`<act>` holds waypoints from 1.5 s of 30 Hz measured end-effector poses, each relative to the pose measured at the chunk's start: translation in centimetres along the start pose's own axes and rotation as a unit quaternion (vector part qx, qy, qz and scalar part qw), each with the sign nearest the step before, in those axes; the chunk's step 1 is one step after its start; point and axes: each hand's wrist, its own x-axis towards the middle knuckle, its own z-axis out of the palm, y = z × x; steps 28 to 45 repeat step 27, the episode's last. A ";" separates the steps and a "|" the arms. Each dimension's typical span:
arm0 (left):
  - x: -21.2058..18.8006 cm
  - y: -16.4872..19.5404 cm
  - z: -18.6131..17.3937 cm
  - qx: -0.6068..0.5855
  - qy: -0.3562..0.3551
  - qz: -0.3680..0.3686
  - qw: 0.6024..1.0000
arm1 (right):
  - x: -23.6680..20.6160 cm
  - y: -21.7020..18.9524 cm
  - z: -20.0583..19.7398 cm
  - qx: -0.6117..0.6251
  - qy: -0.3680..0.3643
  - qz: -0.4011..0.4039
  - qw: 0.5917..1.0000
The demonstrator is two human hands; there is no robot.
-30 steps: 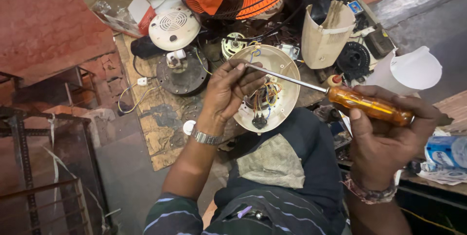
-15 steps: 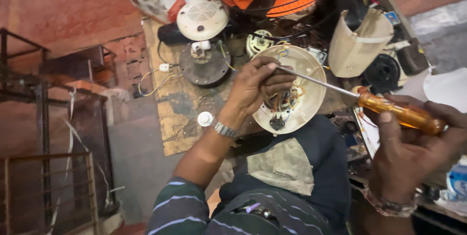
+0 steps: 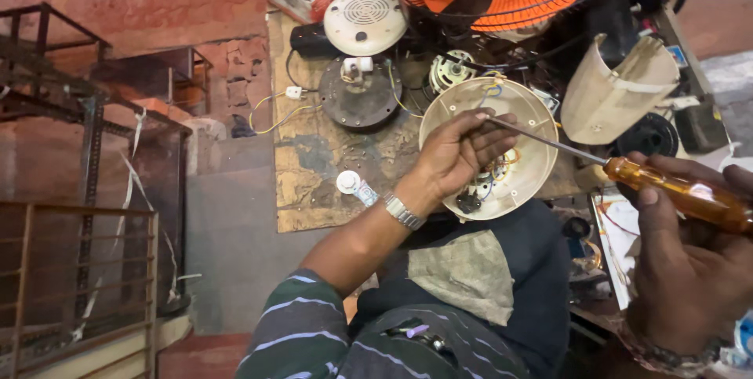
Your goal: The person assembles a small white appliance by placing a motor into a base, wiping the interior, inserting a small pink component, and then fitting the outer casing. They use pliers and a screwdriver to adjust internal parts and secure the assembly.
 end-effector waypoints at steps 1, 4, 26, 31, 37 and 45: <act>0.2 -0.2 -0.2 -0.007 0.010 0.000 1.000 | 0.1 -0.4 0.0 -0.002 -0.006 0.008 1.000; 0.4 -0.7 -0.8 -0.020 0.020 0.000 1.000 | 0.8 -1.2 0.3 0.030 -0.015 0.046 0.998; -1.6 1.8 -1.3 0.099 0.081 0.105 0.986 | 4.3 -3.0 0.1 -0.074 -0.106 -0.038 0.991; -1.9 2.2 -1.3 0.134 0.090 0.124 0.979 | 4.2 -3.5 -0.8 -0.076 -0.105 -0.036 0.991; -1.9 2.2 -1.3 0.134 0.090 0.124 0.979 | 4.2 -3.5 -0.8 -0.076 -0.105 -0.036 0.991; -1.9 2.2 -1.3 0.134 0.090 0.124 0.979 | 4.2 -3.5 -0.8 -0.076 -0.105 -0.036 0.991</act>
